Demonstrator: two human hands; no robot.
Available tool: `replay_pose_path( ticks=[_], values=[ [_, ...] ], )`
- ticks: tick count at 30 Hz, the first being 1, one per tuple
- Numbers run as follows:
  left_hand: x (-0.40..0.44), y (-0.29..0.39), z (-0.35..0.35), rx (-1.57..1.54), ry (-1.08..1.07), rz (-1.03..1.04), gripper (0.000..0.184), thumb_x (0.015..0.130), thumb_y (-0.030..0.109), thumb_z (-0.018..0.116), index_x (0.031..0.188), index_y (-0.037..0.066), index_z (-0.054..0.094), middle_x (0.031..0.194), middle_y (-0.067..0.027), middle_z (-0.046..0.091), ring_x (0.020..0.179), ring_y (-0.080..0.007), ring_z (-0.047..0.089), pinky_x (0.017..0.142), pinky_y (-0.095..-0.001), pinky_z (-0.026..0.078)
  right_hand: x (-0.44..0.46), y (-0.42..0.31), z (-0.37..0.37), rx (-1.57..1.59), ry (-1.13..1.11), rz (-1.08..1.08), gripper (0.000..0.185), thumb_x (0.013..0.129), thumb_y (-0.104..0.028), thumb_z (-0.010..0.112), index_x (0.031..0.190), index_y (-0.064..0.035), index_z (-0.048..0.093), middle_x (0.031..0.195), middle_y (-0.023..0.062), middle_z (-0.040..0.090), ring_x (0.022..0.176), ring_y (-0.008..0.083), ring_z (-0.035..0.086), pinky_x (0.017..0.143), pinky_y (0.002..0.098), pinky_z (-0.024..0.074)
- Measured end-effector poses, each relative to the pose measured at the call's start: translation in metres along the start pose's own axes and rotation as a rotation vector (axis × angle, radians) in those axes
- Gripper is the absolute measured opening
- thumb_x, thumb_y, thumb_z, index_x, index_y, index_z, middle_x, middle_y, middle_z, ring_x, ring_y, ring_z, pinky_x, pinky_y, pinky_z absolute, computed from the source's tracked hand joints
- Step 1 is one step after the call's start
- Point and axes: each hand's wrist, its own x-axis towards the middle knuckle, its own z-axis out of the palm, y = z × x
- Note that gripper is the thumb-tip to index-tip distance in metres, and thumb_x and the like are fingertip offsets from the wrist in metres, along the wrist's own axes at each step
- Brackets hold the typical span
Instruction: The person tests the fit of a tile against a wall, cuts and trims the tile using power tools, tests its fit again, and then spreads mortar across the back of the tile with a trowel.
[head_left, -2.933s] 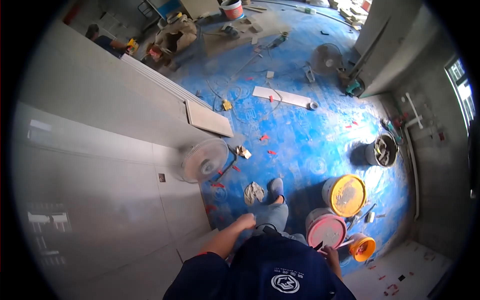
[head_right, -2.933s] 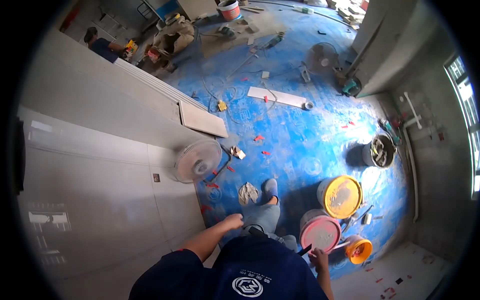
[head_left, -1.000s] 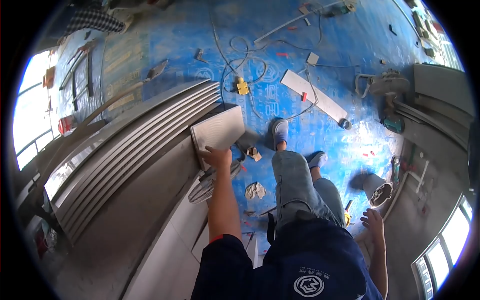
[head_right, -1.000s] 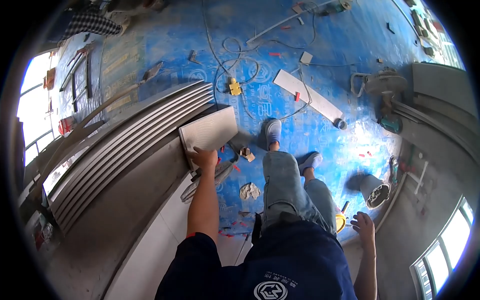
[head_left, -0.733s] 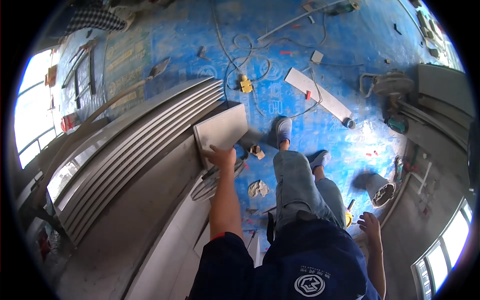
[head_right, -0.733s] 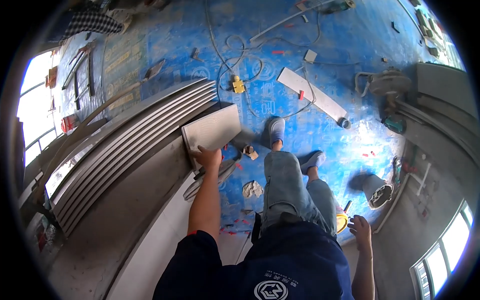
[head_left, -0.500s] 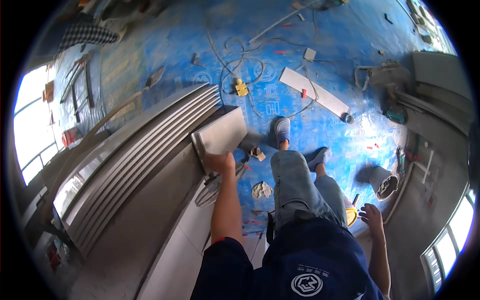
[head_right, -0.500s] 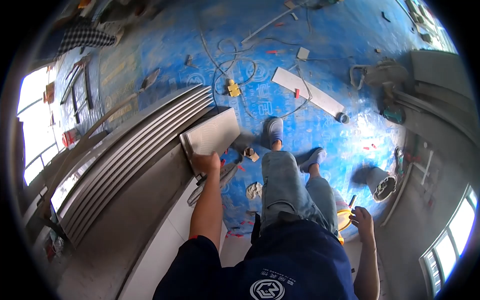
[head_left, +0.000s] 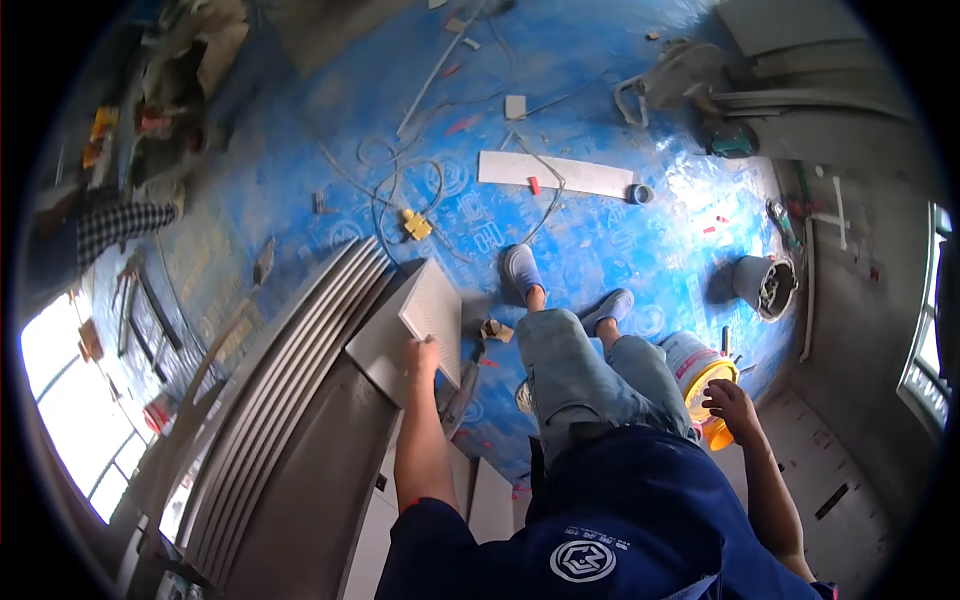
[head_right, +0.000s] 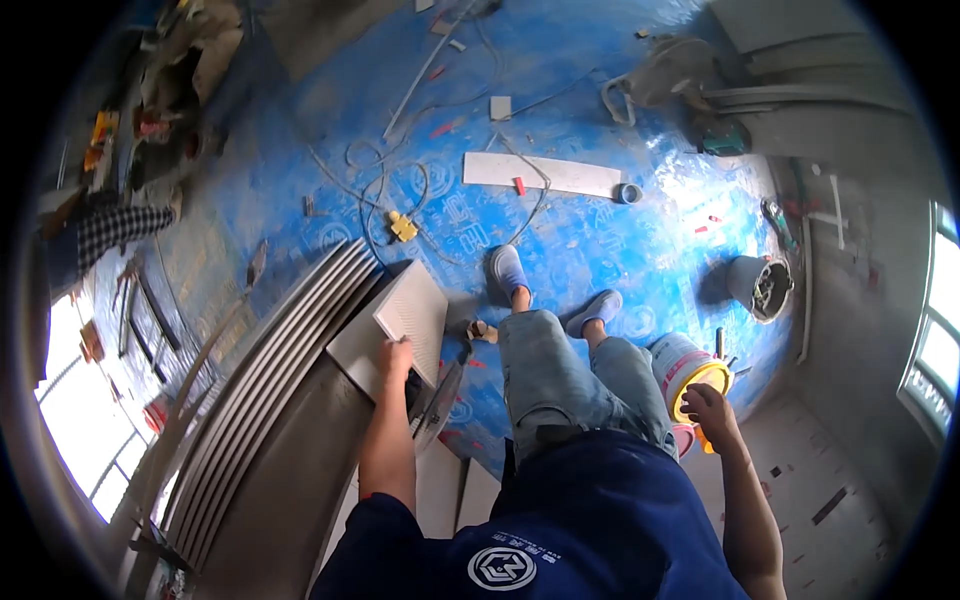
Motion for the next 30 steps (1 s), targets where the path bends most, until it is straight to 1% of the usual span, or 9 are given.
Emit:
replay_pose_path(
  ticks=[9, 11, 16, 18, 20, 22, 26, 28, 30],
  values=[
    [-0.147, 0.147, -0.016, 0.031, -0.085, 0.478, 0.029, 0.076, 0.018, 0.057, 0.08, -0.009, 0.066, 0.081, -0.0301, 0.064, 0.083, -0.0439, 0.064, 0.079, -0.0465, 0.05, 0.033, 0.082, -0.014, 0.093, -0.027, -0.123, 0.03, 0.092, -0.023, 0.055, 0.107, 0.0024, 0.061, 0.088, 0.0072, 0.064, 0.076, 0.0147, 0.062, 0.07, 0.027, 0.0502],
    [-0.146, 0.148, 0.016, -0.155, -0.153, 0.638, 0.024, 0.075, 0.014, 0.058, 0.085, -0.007, 0.066, 0.085, -0.0248, 0.068, 0.083, -0.0389, 0.066, 0.079, -0.0437, 0.05, 0.079, 0.163, -0.013, 0.111, -0.028, -0.418, 0.035, 0.092, -0.026, 0.055, 0.111, 0.003, 0.061, 0.095, 0.0099, 0.066, 0.08, 0.0158, 0.066, 0.071, 0.0305, 0.052],
    [-0.315, 0.296, -0.004, 0.037, -0.289, 0.699, 0.028, 0.072, 0.011, 0.068, 0.086, -0.013, 0.065, 0.086, -0.0251, 0.068, 0.078, -0.0276, 0.068, 0.074, -0.0376, 0.049, 0.089, 0.181, -0.044, 0.444, -0.196, -0.121, 0.041, 0.09, -0.033, 0.059, 0.117, -0.0015, 0.06, 0.092, 0.0106, 0.067, 0.079, 0.0174, 0.067, 0.07, 0.0319, 0.0531],
    [-0.37, 0.335, 0.018, -0.085, -0.259, 0.826, 0.029, 0.071, 0.008, 0.068, 0.089, -0.014, 0.064, 0.09, -0.0235, 0.068, 0.079, -0.0255, 0.066, 0.076, -0.0363, 0.049, 0.176, 0.251, -0.026, 0.249, -0.142, -0.899, 0.052, 0.089, -0.036, 0.061, 0.124, 0.0003, 0.053, 0.102, 0.0116, 0.066, 0.09, 0.0203, 0.066, 0.075, 0.0344, 0.0529],
    [-0.458, 0.385, 0.032, -0.124, -0.281, 0.847, 0.029, 0.07, 0.005, 0.068, 0.09, -0.016, 0.064, 0.09, -0.0208, 0.067, 0.078, -0.0255, 0.063, 0.077, -0.0357, 0.049, 0.127, 0.213, -0.083, 1.055, -0.485, -0.153, 0.071, 0.084, -0.055, 0.062, 0.129, -0.0016, 0.05, 0.112, 0.0158, 0.062, 0.094, 0.0233, 0.064, 0.075, 0.0336, 0.0517],
    [-0.51, 0.423, 0.06, -0.092, -0.22, 0.94, 0.025, 0.071, 0.003, 0.067, 0.088, -0.016, 0.064, 0.086, -0.0176, 0.067, 0.075, -0.0247, 0.062, 0.075, -0.0345, 0.049, 0.109, 0.213, -0.134, 1.232, -0.432, -0.156, 0.082, 0.082, -0.058, 0.063, 0.135, 0.0006, 0.04, 0.123, 0.0197, 0.055, 0.103, 0.026, 0.061, 0.082, 0.036, 0.0502],
    [-0.648, 0.48, 0.098, -0.009, -0.611, 0.833, 0.041, 0.075, -0.001, 0.063, 0.111, -0.017, 0.052, 0.108, -0.0197, 0.059, 0.093, -0.0212, 0.059, 0.08, -0.0322, 0.047, 0.071, 0.237, -0.226, 1.685, -0.421, -0.065, 0.109, 0.077, -0.066, 0.063, 0.144, 0.0077, 0.019, 0.142, 0.0275, 0.036, 0.119, 0.0318, 0.052, 0.099, 0.0414, 0.0423],
    [-0.672, 0.498, 0.136, -0.305, -0.976, 0.95, 0.039, 0.077, -0.001, 0.061, 0.113, -0.016, 0.053, 0.112, -0.0173, 0.06, 0.099, -0.0238, 0.059, 0.089, -0.0334, 0.045, 0.058, 0.249, -0.266, 1.844, -0.368, -0.03, 0.099, 0.082, -0.062, 0.061, 0.138, 0.0127, 0.028, 0.136, 0.0239, 0.045, 0.119, 0.0292, 0.053, 0.103, 0.0405, 0.039],
    [-0.716, 0.513, 0.171, -0.283, -1.101, 0.974, 0.042, 0.079, -0.001, 0.06, 0.118, -0.014, 0.051, 0.115, -0.016, 0.059, 0.102, -0.0255, 0.059, 0.093, -0.035, 0.043, 0.069, 0.269, -0.288, 2.231, -0.487, -0.525, 0.08, 0.088, -0.053, 0.058, 0.133, 0.0102, 0.04, 0.129, 0.0198, 0.053, 0.117, 0.0259, 0.055, 0.102, 0.038, 0.0406]
  ],
)
